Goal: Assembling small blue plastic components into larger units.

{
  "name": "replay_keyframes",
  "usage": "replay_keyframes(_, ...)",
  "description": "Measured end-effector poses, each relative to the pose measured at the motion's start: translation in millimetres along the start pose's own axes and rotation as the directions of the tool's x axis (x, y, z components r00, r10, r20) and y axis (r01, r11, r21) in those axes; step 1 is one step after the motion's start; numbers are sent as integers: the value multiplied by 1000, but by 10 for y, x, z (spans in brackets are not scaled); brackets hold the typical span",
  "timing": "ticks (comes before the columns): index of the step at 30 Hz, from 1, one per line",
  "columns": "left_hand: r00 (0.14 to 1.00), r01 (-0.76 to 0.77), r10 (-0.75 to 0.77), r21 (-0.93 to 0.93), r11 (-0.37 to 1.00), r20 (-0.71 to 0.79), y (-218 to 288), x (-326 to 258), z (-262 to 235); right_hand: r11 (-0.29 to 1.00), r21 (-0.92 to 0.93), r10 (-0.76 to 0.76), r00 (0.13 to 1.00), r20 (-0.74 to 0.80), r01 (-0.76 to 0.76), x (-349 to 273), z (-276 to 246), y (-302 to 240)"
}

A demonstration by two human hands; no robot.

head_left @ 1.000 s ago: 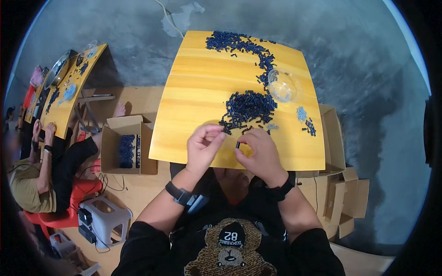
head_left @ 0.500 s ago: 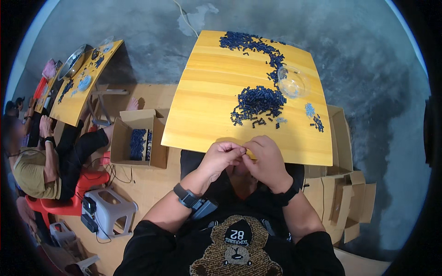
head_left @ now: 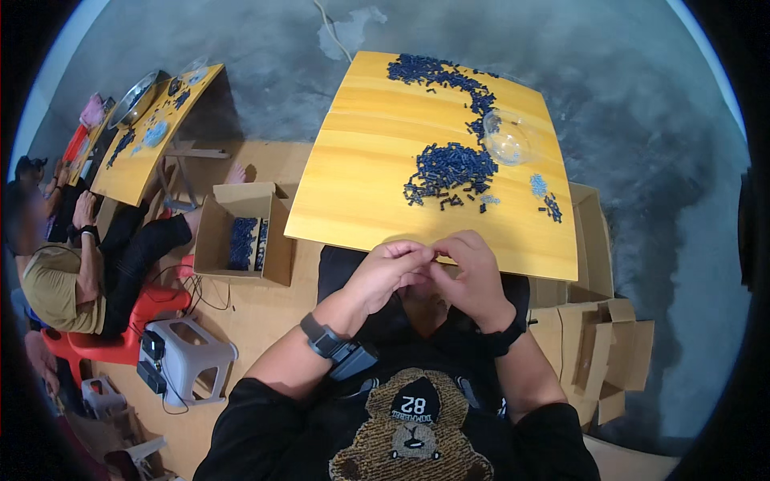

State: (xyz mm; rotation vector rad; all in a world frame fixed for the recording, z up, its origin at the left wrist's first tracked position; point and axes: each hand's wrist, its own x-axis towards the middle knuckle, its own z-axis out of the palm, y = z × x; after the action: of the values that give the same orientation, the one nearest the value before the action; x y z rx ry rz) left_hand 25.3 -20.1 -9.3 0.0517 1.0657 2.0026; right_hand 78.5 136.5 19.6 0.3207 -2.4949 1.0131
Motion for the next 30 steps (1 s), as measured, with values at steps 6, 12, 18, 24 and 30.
replay_keyframes(6, 997, -70, 71, 66, 995, -14, -7, -27, 43, 999, -2, -47, 998, -39, 47, -29, -83, -63)
replay_keyframes(12, 996, -91, 89, 103, 990, 27, 40, -97, 128, 997, 64, -32, 998, -59, 35, -48, -186, -129)
replay_keyframes(18, 997, -75, 73, 57, 996, 31, 40, -153, 124, 995, 1, -97, 992, -78, 98, -74, -165, -193)
replay_keyframes(24, 997, -78, 76, 140, 987, 13, -40, -145, 85, 926, 340, 154, 987, 55, -163, -115, -284, -292)
replay_keyframes(30, 999, -20, 12, 203, 979, 42, -59, -7, 22, 888, 425, -248, 961, 127, 173, -709, -2203, -797)
